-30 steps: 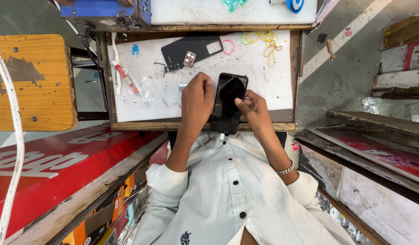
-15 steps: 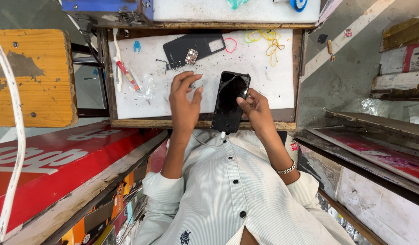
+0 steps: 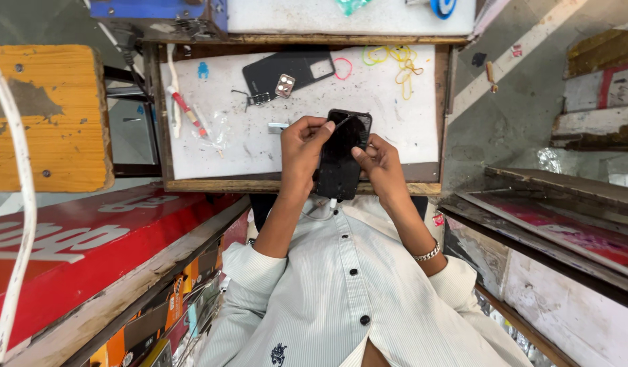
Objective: The person removes a damaged screen protector from a smartphone, cleans the screen, and applies a new screen protector. They smooth out bubbles and inspect the phone's edges and back. The phone is connected to a charging cable during the process.
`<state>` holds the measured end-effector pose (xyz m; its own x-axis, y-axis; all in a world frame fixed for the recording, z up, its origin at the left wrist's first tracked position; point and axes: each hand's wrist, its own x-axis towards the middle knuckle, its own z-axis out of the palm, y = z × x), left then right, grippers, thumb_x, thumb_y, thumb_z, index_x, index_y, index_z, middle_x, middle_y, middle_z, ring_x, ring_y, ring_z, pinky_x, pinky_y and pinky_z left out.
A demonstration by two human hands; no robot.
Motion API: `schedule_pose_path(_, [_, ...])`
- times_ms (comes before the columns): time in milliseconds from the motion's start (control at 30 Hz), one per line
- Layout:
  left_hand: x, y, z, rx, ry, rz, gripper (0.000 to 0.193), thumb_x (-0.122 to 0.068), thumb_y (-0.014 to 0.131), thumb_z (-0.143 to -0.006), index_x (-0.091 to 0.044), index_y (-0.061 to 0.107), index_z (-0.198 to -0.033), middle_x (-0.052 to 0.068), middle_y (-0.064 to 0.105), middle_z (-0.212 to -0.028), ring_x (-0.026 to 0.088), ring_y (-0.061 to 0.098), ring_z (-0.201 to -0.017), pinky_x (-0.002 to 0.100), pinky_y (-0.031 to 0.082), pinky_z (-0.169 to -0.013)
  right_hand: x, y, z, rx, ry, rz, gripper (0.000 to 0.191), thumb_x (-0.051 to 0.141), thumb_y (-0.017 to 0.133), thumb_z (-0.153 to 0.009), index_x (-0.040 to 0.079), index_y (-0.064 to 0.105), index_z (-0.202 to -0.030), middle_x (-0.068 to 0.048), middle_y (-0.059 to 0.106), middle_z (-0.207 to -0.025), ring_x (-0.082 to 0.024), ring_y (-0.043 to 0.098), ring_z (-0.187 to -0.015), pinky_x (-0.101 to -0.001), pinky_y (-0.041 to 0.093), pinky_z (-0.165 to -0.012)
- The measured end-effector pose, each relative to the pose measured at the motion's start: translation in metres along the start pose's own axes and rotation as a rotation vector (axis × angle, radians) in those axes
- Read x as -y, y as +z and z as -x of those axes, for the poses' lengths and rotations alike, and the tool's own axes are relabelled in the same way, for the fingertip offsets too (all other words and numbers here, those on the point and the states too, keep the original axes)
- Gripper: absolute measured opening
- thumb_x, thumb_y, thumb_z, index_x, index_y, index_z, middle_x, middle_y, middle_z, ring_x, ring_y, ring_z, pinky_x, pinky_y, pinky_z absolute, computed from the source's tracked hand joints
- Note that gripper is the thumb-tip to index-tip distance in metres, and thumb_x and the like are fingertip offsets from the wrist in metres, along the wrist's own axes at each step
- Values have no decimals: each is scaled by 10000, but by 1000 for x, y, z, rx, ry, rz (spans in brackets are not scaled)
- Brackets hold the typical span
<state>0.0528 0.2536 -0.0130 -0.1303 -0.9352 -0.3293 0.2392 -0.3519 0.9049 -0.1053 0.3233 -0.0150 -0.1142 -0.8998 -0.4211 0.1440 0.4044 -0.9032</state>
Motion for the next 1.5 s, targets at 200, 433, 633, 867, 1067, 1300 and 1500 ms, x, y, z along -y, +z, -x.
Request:
schedule_pose_path(200, [-3, -7, 0, 31, -55, 60, 179, -124, 694, -946, 29, 741, -1025, 52, 729, -849, 86, 661, -758, 214, 531, -711, 6, 1, -2, 41, -13, 9, 133, 92, 605, -1029, 11, 638, -1130, -46, 767, -933, -73, 701, -788, -229, 575, -663])
schedule_pose_path(433, [3, -1, 0, -43, -32, -39, 202, -120, 740, -949, 64, 751, -1033, 85, 715, -865, 109, 638, -765, 242, 521, -702, 7, 2, -1, 28, 17, 0, 159, 101, 606, -1008, 23, 638, -1143, -37, 760, -916, -62, 693, -766, -213, 562, -640])
schedule_pose_path(633, [-2, -13, 0, 82, -60, 76, 229, -85, 694, -914, 29, 739, -1108, 74, 757, -951, 106, 702, -857, 224, 564, -796, 7, 1, -1, 34, -6, 7, 157, 102, 618, -1023, 13, 642, -1149, -37, 754, -913, -62, 665, -765, -209, 527, -638])
schedule_pose_path(867, [6, -3, 3, -43, 34, -65, 205, -78, 761, -972, 105, 736, -1062, 132, 728, -904, 134, 658, -804, 252, 530, -741, 5, 0, 0, 51, -15, 11, 152, 111, 618, -1023, 11, 637, -1135, -36, 755, -922, -58, 673, -780, -215, 549, -661])
schedule_pose_path(1067, [-5, -13, -1, 98, -24, 60, 215, -121, 719, -892, 11, 730, -1061, 51, 755, -905, 88, 699, -816, 223, 574, -772, 5, -1, -1, 39, -5, 19, 168, 117, 627, -1014, 19, 643, -1150, -24, 761, -937, -49, 662, -775, -207, 516, -644])
schedule_pose_path(1300, [-9, -16, -6, 56, -21, -230, 234, -144, 797, -928, 72, 741, -999, 97, 722, -828, 110, 653, -738, 228, 523, -666, 4, -1, 0, 54, -10, 59, 150, 121, 648, -1023, 12, 656, -1126, -29, 757, -900, -50, 639, -755, -207, 500, -643])
schedule_pose_path(1500, [-10, -27, -13, 197, 10, -164, 251, -126, 766, -900, 66, 738, -1060, 93, 754, -872, 101, 697, -759, 227, 573, -683, 5, -1, 0, 39, -5, 30, 153, 119, 640, -1012, 19, 655, -1126, -18, 748, -882, -44, 640, -741, -211, 502, -635])
